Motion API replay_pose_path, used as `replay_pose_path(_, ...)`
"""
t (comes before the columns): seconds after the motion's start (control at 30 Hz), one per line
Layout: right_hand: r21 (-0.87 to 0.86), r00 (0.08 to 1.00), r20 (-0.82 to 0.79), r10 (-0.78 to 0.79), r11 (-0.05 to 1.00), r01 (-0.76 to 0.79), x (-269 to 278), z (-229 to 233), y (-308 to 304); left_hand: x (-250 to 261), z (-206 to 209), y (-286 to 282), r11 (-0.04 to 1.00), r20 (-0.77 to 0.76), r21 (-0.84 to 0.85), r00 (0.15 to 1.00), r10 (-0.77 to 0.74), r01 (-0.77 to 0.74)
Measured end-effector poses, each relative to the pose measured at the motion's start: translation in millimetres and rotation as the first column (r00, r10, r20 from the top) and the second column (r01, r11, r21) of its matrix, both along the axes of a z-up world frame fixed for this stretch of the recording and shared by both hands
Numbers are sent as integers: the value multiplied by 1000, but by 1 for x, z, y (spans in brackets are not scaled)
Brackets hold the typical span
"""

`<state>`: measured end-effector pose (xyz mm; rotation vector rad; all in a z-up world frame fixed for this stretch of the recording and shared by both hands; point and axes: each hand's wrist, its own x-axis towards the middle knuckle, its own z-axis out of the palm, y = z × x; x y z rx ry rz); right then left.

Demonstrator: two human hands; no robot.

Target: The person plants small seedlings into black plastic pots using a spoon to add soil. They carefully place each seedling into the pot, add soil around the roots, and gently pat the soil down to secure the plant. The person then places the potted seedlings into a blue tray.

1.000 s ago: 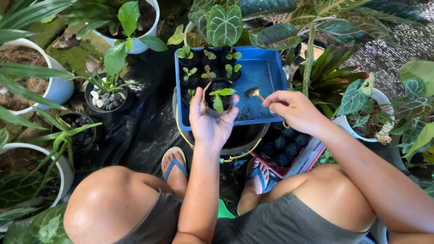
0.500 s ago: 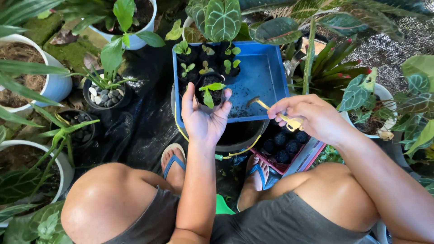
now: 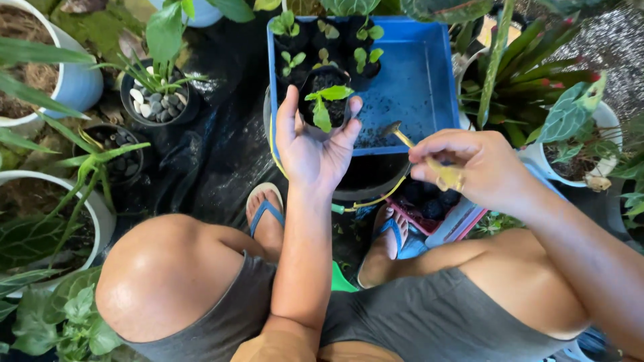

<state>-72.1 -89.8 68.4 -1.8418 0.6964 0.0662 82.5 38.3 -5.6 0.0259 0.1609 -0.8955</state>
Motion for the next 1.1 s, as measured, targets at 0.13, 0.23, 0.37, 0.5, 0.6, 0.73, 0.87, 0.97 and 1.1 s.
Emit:
replay_pose_path(0.13, -474, 956, 146, 256, 866, -159, 4, -6, 11, 3, -1, 2, 999, 5, -40, 1000, 15, -15)
replay_pose_path(0.23, -650, 781, 226, 583, 687, -325, 8, -15, 16, 4, -1, 4, 999, 4, 2, 999, 44, -44)
replay_pose_path(0.37, -840, 691, 84, 718, 424, -338, 9, -36, 27, 5, -5, 6, 998, 5, -24, 998, 56, -56)
replay_pose_path(0.5, -910, 711, 16, 703, 305, -281, 15, -64, 34, 5, -6, 7, 998, 3, -55, 999, 45, -45)
replay_pose_path(0.6, -914, 737, -89, 670, 239, -328, 19, -83, 40, 2, -6, 3, 995, 4, -70, 998, 64, -63)
replay_pose_path(0.73, -925, 781, -108, 615, 226, -306, 22, -109, 48, -2, -8, -2, 995, 3, -93, 999, 34, -33)
replay_pose_path(0.87, -948, 894, -135, 427, 205, -242, 27, -131, 51, -3, -9, -4, 992, -2, -123, 1000, 16, -16)
replay_pose_path(0.97, -895, 924, -85, 372, 379, -235, 28, -147, 52, -3, -10, -3, 993, 4, -113, 1000, 25, -24)
replay_pose_path(1.1, -780, 913, -170, 372, 515, -355, 25, -155, 55, 0, -7, -1, 992, 28, -120, 999, 28, -25)
